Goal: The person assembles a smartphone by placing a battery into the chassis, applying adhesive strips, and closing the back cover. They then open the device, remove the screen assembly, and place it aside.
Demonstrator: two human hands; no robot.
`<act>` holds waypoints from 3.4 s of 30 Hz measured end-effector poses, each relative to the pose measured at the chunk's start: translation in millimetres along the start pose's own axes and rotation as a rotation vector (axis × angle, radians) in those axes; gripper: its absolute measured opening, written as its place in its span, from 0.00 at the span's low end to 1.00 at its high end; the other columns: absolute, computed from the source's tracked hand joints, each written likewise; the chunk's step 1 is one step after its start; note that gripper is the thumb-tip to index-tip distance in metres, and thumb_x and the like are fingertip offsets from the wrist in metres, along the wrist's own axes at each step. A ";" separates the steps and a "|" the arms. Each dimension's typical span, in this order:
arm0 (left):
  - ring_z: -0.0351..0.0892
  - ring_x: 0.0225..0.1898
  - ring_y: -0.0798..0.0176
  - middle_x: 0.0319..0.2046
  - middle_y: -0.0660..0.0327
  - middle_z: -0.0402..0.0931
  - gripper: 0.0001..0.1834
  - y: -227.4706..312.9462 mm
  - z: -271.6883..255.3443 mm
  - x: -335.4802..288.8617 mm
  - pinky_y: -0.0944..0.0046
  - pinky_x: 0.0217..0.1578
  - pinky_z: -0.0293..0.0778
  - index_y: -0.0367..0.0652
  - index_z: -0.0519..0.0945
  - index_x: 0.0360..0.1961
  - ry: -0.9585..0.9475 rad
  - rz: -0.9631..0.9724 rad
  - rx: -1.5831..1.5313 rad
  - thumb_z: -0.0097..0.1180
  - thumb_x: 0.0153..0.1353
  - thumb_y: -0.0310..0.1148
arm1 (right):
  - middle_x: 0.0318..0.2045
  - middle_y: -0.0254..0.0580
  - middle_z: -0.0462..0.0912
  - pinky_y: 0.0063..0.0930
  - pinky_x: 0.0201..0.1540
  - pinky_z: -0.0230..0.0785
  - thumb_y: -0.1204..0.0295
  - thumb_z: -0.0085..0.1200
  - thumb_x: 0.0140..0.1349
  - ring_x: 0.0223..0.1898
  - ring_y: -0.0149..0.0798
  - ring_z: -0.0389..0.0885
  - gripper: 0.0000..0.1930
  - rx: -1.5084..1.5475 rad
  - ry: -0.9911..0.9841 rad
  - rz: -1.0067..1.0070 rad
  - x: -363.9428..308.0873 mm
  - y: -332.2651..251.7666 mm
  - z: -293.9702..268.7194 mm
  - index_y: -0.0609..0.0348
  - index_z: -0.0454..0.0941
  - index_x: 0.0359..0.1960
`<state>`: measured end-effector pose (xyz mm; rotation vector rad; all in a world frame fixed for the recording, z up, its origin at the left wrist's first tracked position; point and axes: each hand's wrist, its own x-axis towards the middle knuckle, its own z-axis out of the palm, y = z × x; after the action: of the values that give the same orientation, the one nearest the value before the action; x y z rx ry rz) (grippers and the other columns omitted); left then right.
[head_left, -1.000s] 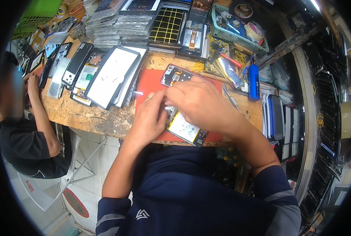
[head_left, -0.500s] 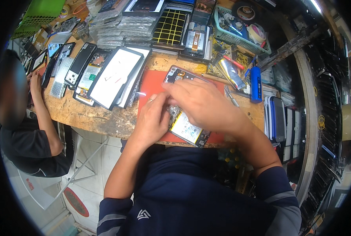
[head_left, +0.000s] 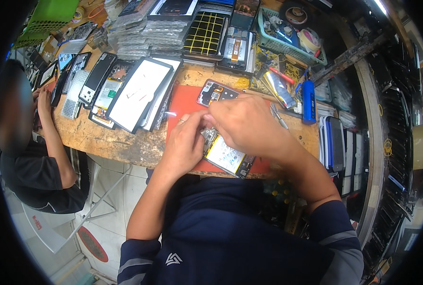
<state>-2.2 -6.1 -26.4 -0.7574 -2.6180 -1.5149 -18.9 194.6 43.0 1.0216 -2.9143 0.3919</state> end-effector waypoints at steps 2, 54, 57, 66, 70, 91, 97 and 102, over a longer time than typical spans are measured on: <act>0.83 0.52 0.36 0.46 0.41 0.82 0.26 -0.4 -0.3 0.1 0.44 0.55 0.78 0.34 0.76 0.61 -0.009 -0.006 0.022 0.50 0.60 0.12 | 0.32 0.53 0.85 0.48 0.40 0.79 0.81 0.55 0.60 0.36 0.57 0.88 0.06 0.140 0.307 -0.165 0.8 0.2 0.1 0.64 0.76 0.38; 0.91 0.36 0.57 0.40 0.50 0.87 0.05 -18.1 5.3 -6.3 0.61 0.37 0.85 0.33 0.84 0.46 0.371 -0.235 -0.418 0.62 0.73 0.23 | 0.45 0.52 0.90 0.36 0.52 0.81 0.81 0.49 0.77 0.48 0.44 0.91 0.15 0.656 0.521 0.035 100.8 -14.6 9.2 0.67 0.76 0.62; 0.88 0.38 0.71 0.38 0.61 0.87 0.04 -21.0 10.3 -3.4 0.68 0.41 0.85 0.32 0.83 0.48 0.386 -0.338 -0.520 0.60 0.77 0.22 | 0.46 0.47 0.89 0.33 0.51 0.80 0.80 0.49 0.78 0.48 0.38 0.89 0.16 0.646 0.488 0.079 63.2 -7.1 -1.9 0.66 0.75 0.63; 0.89 0.41 0.63 0.39 0.57 0.84 0.09 -9.4 4.0 -2.3 0.65 0.44 0.86 0.34 0.86 0.49 0.353 -0.201 -0.260 0.68 0.70 0.22 | 0.43 0.47 0.88 0.37 0.49 0.80 0.81 0.49 0.77 0.46 0.43 0.89 0.16 0.614 0.441 0.029 18.1 3.1 3.8 0.65 0.75 0.63; 0.87 0.38 0.66 0.37 0.58 0.84 0.05 -9.4 0.4 -2.9 0.66 0.41 0.82 0.34 0.86 0.45 0.333 -0.178 -0.183 0.67 0.70 0.21 | 0.42 0.49 0.88 0.37 0.49 0.80 0.83 0.50 0.75 0.45 0.45 0.90 0.17 0.637 0.413 0.017 16.0 -0.9 5.2 0.65 0.76 0.63; 0.89 0.36 0.59 0.34 0.55 0.86 0.04 -8.2 -0.3 -3.7 0.62 0.39 0.81 0.33 0.86 0.41 0.334 -0.118 -0.072 0.68 0.67 0.21 | 0.42 0.52 0.88 0.41 0.48 0.81 0.84 0.55 0.71 0.44 0.52 0.90 0.17 0.429 0.417 -0.117 15.0 -4.6 -0.3 0.64 0.80 0.60; 0.89 0.36 0.58 0.35 0.54 0.86 0.03 -7.6 -1.0 -4.3 0.61 0.39 0.81 0.33 0.86 0.41 0.330 -0.117 -0.098 0.68 0.67 0.21 | 0.46 0.52 0.89 0.40 0.50 0.82 0.84 0.56 0.71 0.46 0.52 0.91 0.16 0.403 0.401 -0.106 13.1 -6.6 -3.6 0.63 0.81 0.59; 0.87 0.33 0.56 0.35 0.54 0.85 0.04 -7.1 -0.2 -4.0 0.61 0.37 0.79 0.33 0.86 0.40 0.338 -0.050 -0.046 0.69 0.66 0.21 | 0.42 0.53 0.86 0.43 0.48 0.80 0.83 0.58 0.67 0.44 0.55 0.88 0.16 0.295 0.393 -0.171 16.9 -5.3 -2.2 0.64 0.80 0.57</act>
<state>-1.7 -10.8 -33.1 -0.3964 -2.3756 -1.5616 -29.0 180.9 48.3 1.0686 -2.4467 0.9169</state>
